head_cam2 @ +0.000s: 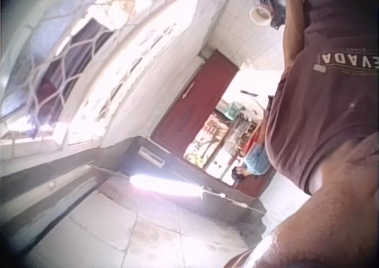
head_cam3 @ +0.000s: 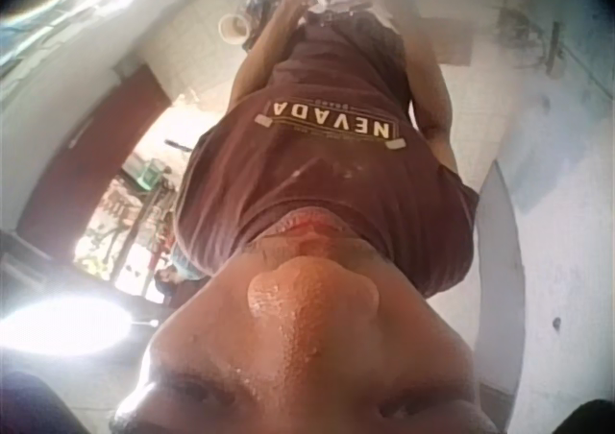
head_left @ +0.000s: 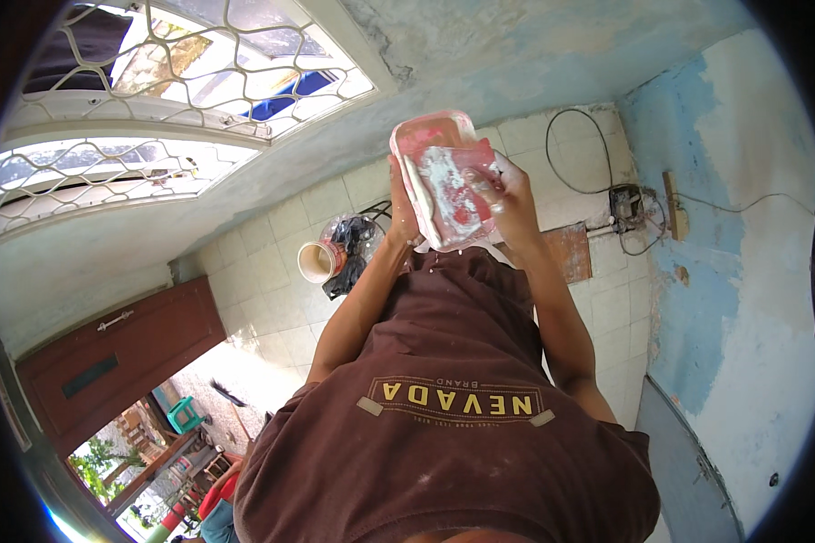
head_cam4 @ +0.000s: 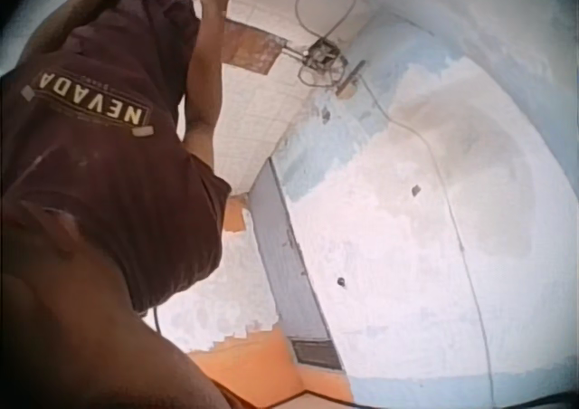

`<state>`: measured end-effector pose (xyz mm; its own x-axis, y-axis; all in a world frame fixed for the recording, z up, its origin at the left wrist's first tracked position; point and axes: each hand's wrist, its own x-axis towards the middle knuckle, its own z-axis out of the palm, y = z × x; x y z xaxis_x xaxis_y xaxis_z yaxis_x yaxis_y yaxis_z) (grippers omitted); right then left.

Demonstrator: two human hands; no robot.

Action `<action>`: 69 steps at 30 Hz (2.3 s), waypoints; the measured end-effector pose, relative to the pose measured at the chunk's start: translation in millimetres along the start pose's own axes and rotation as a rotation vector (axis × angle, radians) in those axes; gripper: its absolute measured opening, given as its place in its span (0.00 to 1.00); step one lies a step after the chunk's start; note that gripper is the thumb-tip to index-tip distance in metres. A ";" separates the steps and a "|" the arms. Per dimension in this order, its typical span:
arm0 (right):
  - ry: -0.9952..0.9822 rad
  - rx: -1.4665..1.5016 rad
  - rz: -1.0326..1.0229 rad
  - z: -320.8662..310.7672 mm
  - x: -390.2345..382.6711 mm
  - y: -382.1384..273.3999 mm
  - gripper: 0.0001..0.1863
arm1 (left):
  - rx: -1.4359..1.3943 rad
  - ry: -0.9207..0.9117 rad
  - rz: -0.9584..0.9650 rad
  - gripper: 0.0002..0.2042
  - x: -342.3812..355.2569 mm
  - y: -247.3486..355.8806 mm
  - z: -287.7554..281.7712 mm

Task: The person applies plaster to the wall and ceiling around a window frame using a putty knife, frequently loading the knife with material from a plastic container.

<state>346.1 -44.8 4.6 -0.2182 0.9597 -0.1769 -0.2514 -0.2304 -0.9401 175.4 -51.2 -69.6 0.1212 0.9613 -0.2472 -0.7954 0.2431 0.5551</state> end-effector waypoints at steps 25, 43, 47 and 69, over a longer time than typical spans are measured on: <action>0.131 -0.635 -1.575 147.4 179.8 -479.8 0.21 | -0.240 0.007 0.245 0.36 7.2 78.6 -20.7; 0.682 -1.579 -2.221 262.3 229.2 -667.2 0.30 | -0.263 -0.124 0.274 0.39 16.4 116.0 -47.5; 0.498 -1.524 -2.263 244.4 230.8 -636.8 0.32 | -0.280 -0.067 0.259 0.38 20.9 120.4 -37.0; 0.456 -1.703 -2.155 224.1 219.5 -702.4 0.33 | -0.218 -0.076 0.330 0.39 20.8 145.9 4.5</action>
<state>263.4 291.6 691.4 -0.6473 -0.2351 0.7250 0.6388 0.3516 0.6843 64.5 4.8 9.9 -0.1248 0.9920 -0.0195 -0.9051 -0.1058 0.4117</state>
